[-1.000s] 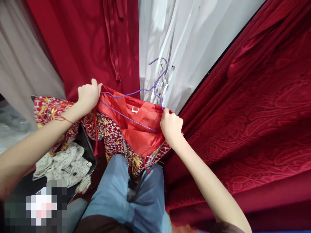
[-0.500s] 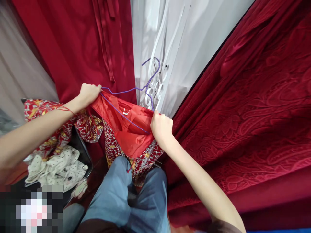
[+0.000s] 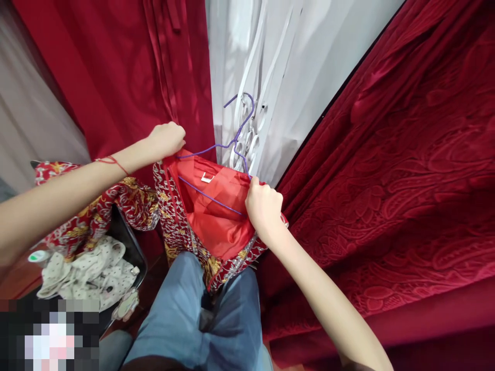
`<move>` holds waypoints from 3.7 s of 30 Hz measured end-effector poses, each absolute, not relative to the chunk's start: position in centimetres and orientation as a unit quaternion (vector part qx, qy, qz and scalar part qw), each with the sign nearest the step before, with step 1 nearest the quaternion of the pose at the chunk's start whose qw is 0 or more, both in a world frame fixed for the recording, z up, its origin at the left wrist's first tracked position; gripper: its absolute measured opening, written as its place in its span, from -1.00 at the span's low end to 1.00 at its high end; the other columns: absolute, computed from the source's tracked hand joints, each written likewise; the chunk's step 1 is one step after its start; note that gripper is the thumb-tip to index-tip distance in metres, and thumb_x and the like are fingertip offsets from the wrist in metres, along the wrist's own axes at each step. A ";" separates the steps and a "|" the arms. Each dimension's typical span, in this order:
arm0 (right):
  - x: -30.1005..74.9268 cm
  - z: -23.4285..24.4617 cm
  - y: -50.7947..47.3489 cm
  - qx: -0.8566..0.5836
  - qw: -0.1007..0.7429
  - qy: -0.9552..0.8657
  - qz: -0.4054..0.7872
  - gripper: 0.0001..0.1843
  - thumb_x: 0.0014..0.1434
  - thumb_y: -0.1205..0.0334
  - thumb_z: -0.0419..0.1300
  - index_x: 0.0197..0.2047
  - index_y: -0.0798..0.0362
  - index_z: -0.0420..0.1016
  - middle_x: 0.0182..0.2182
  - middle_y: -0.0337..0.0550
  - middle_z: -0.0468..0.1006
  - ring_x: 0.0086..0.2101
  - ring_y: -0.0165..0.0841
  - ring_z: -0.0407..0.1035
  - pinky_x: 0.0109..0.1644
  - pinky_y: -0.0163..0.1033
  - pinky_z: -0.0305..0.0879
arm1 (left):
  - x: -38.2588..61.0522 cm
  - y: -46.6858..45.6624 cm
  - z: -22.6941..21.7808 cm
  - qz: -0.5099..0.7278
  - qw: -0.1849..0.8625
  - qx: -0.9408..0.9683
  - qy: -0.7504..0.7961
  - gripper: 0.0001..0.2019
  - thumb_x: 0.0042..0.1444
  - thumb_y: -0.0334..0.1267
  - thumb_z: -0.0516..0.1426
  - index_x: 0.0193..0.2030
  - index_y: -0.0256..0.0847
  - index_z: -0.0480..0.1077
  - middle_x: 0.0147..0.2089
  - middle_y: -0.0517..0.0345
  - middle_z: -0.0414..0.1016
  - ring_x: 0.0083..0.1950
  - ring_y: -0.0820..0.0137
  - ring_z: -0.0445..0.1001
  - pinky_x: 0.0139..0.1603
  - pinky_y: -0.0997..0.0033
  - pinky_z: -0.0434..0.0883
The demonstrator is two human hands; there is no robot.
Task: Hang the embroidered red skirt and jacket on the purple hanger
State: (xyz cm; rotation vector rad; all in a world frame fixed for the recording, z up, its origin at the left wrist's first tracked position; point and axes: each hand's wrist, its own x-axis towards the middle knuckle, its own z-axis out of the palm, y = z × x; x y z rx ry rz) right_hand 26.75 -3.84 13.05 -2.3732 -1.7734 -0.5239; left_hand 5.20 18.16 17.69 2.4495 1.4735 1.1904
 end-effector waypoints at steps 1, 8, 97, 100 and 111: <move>26.8 13.0 -3.8 -0.787 0.067 -0.588 -0.176 -0.61 0.39 0.27 -0.17 0.04 0.16 0.43 -0.27 0.25 0.59 -0.19 -0.06 0.56 -0.27 -0.23 0.26 | 5.2 17.6 18.0 0.370 0.010 0.793 0.483 -0.86 -0.04 -0.36 0.29 -0.46 -0.39 0.44 -0.32 -0.11 0.42 0.08 -0.18 0.43 0.10 -0.04 0.25; 27.1 12.8 -3.7 -0.796 0.074 -0.565 -0.204 -0.63 0.37 0.34 -0.16 0.00 0.22 0.43 -0.31 0.26 0.59 -0.25 -0.09 0.54 -0.29 -0.25 0.21 | 8.2 12.6 17.5 0.522 0.017 0.788 0.326 -0.80 0.20 -0.23 0.17 -0.43 -0.24 0.38 -0.49 0.17 0.38 -0.36 0.42 0.39 -0.23 0.38 0.34; 37.2 4.5 -1.8 -0.596 0.174 -0.718 -0.315 -0.20 0.10 0.12 0.21 0.40 0.04 0.15 0.35 0.38 0.04 0.26 0.19 0.04 0.10 0.20 0.13 | 3.1 9.9 8.2 0.473 0.060 0.816 0.327 -0.44 0.05 -0.12 0.23 0.20 -0.13 0.27 0.16 0.00 0.40 0.12 0.19 0.42 0.13 0.22 0.37; 34.0 6.1 -0.4 -0.596 0.195 -0.699 -0.342 -0.33 0.14 0.07 0.20 0.33 -0.13 0.28 0.27 0.21 0.19 0.16 0.17 0.13 0.08 0.22 0.11 | 3.8 10.0 8.8 0.461 0.038 0.823 0.331 -0.70 0.09 -0.12 0.23 -0.06 -0.18 0.40 -0.02 0.03 0.45 -0.03 0.24 0.45 0.01 0.26 0.39; 27.6 11.4 5.4 -0.357 0.052 -0.859 -0.364 -0.43 0.34 0.48 -0.11 0.34 -0.12 0.22 0.15 0.04 0.37 0.03 -0.21 0.26 0.04 -0.06 0.21 | 4.6 9.8 8.6 0.513 0.114 0.779 0.342 -0.64 0.28 0.02 0.08 -0.38 -0.18 0.47 -0.36 0.16 0.44 -0.29 0.36 0.40 -0.23 0.40 0.30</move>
